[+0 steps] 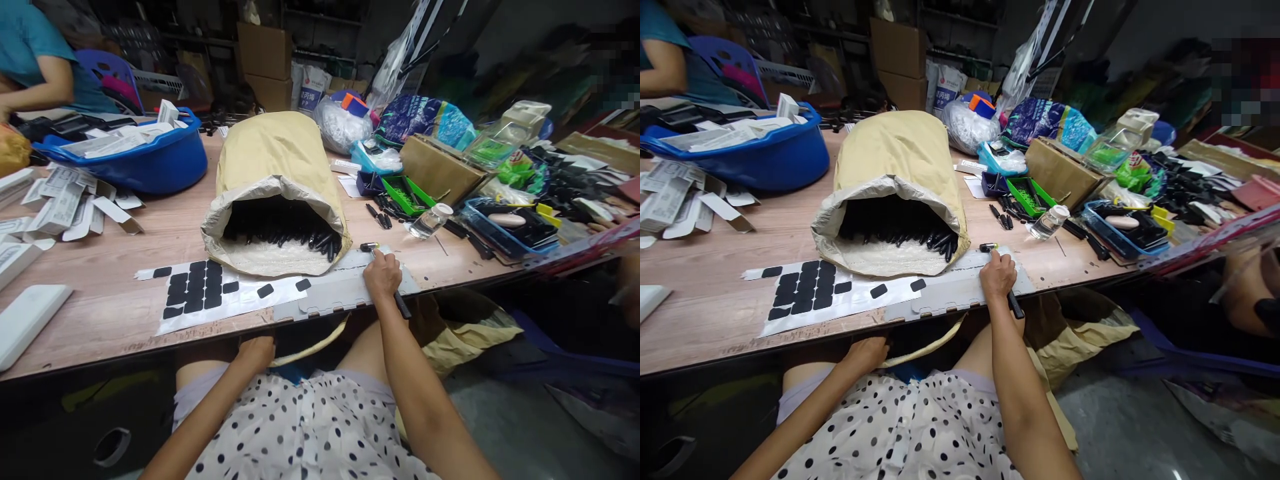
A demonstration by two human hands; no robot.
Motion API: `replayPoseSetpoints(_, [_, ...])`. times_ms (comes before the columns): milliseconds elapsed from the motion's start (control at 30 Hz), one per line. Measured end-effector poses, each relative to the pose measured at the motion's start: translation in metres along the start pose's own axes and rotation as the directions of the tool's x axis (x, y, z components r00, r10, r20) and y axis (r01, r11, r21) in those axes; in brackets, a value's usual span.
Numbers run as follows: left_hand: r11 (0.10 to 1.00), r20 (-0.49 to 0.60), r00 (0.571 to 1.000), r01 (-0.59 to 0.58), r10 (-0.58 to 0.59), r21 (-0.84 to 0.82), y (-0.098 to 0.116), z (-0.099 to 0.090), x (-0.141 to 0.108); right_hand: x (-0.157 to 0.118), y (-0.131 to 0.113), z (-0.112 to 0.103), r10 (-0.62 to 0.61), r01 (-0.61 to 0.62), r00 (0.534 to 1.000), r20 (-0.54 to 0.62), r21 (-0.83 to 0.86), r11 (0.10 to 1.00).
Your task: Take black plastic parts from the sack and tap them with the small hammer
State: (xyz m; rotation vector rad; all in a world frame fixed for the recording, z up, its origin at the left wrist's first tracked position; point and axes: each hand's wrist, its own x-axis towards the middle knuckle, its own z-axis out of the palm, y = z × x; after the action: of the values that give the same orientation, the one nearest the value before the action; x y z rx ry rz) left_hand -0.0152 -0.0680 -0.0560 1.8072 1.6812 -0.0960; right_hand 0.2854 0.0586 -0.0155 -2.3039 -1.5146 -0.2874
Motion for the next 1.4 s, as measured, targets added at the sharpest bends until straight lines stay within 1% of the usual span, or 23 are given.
replayPoseSetpoints(67, [0.993,0.056,0.992,-0.112,0.114,-0.041,0.014,-0.014,-0.009,0.0,0.0,0.0,0.001,-0.001,1.0,-0.001,-0.006,1.0])
replayPoseSetpoints(133, [0.958,0.11,0.959,-0.244,0.262,-0.151,0.033,-0.036,-0.012,0.0,0.0,0.0,-0.002,0.002,1.0,-0.006,-0.013,1.0])
replayPoseSetpoints(200, [0.906,0.1,0.939,-0.284,0.329,-0.315,0.052,-0.066,-0.002,0.0,0.0,-0.001,-0.006,0.006,1.0,-0.013,-0.017,1.0])
replayPoseSetpoints(233, [0.893,0.002,0.953,-0.285,0.304,-0.349,0.059,-0.082,0.01,0.0,0.0,-0.001,-0.007,0.007,1.0,-0.014,-0.018,1.0])
replayPoseSetpoints(267, [0.891,-0.146,0.954,-0.298,0.263,-0.343,0.064,-0.098,0.024,0.0,-0.001,-0.001,-0.007,0.007,1.0,-0.011,-0.02,1.0])
replayPoseSetpoints(300, [0.898,-0.321,0.925,-0.305,0.201,-0.317,0.067,-0.114,0.041,0.0,-0.001,-0.002,-0.005,0.005,1.0,-0.006,-0.023,1.0])
replayPoseSetpoints(333, [0.913,-0.488,0.863,-0.296,0.129,-0.282,0.068,-0.128,0.059,0.0,-0.001,-0.002,-0.004,0.004,1.0,0.001,-0.026,1.0])
replayPoseSetpoints(367, [0.933,-0.623,0.781,-0.258,0.049,-0.249,0.067,-0.141,0.077,0.0,-0.002,-0.002,-0.004,0.004,1.0,0.006,-0.029,1.0])
replayPoseSetpoints(400, [0.952,-0.707,0.706,-0.19,-0.035,-0.238,0.065,-0.151,0.094,0.0,-0.002,-0.002,-0.005,0.005,1.0,0.009,-0.031,1.0])
replayPoseSetpoints(433, [0.962,-0.743,0.66,-0.114,-0.114,-0.249,0.062,-0.158,0.109,0.0,-0.002,-0.002,-0.008,0.008,1.0,0.009,-0.031,0.999])
replayPoseSetpoints(467, [0.962,-0.748,0.641,-0.053,-0.173,-0.268,0.058,-0.164,0.121,0.0,-0.003,-0.002,-0.011,0.011,1.0,0.007,-0.029,1.0])
replayPoseSetpoints(500, [0.958,-0.734,0.644,-0.006,-0.215,-0.286,0.054,-0.167,0.131,0.0,-0.003,-0.001,-0.015,0.015,1.0,0.003,-0.025,1.0])
replayPoseSetpoints(567, [0.951,-0.695,0.675,0.031,-0.246,-0.306,0.045,-0.167,0.142,-0.001,-0.003,-0.001,-0.018,0.018,1.0,-0.004,-0.019,1.0])
replayPoseSetpoints(633, [0.95,-0.682,0.69,0.025,-0.241,-0.31,0.038,-0.165,0.145,-0.001,-0.004,0.0,-0.018,0.018,1.0,-0.003,-0.019,1.0])
replayPoseSetpoints(733, [0.95,-0.693,0.678,0.023,-0.245,-0.313,0.029,-0.162,0.139,-0.001,-0.005,-0.002,-0.014,0.014,1.0,0.006,-0.028,1.0])
replayPoseSetpoints(833, [0.95,-0.733,0.643,-0.025,-0.223,-0.311,0.026,-0.158,0.121,-0.001,-0.006,-0.004,-0.001,0.002,1.0,0.012,-0.04,0.999])
replayPoseSetpoints(867, [0.949,-0.747,0.635,-0.07,-0.197,-0.309,0.027,-0.155,0.112,-0.001,-0.006,-0.005,0.001,0.0,1.0,0.014,-0.041,0.999])
replayPoseSetpoints(900, [0.944,-0.752,0.641,-0.13,-0.154,-0.303,0.028,-0.15,0.101,-0.001,-0.006,-0.006,0.002,-0.001,1.0,0.016,-0.04,0.999])
replayPoseSetpoints(933, [0.935,-0.744,0.662,-0.198,-0.095,-0.295,0.029,-0.143,0.09,-0.001,-0.006,-0.006,0.002,-0.001,1.0,0.019,-0.038,0.999])
replayPoseSetpoints(1033, [0.886,-0.613,0.774,-0.385,0.157,-0.259,0.033,-0.115,0.06,-0.001,-0.006,-0.007,0.001,0.0,1.0,0.025,-0.035,0.999])
replayPoseSetpoints(1133, [0.87,-0.497,0.82,-0.439,0.285,-0.225,0.033,-0.09,0.045,-0.001,-0.005,-0.008,0.006,-0.005,0.999,0.035,-0.036,0.999])
replayPoseSetpoints(1233, [0.878,-0.466,0.827,-0.44,0.314,-0.189,0.03,-0.079,0.044,-0.001,-0.006,-0.007,0.016,-0.015,0.999,0.037,-0.028,0.999])
replayPoseSetpoints(1400, [0.865,-0.496,0.792,-0.48,0.355,-0.147,0.025,-0.078,0.051,0.007,-0.004,-0.006,0.065,-0.067,0.996,0.055,0.044,0.997])
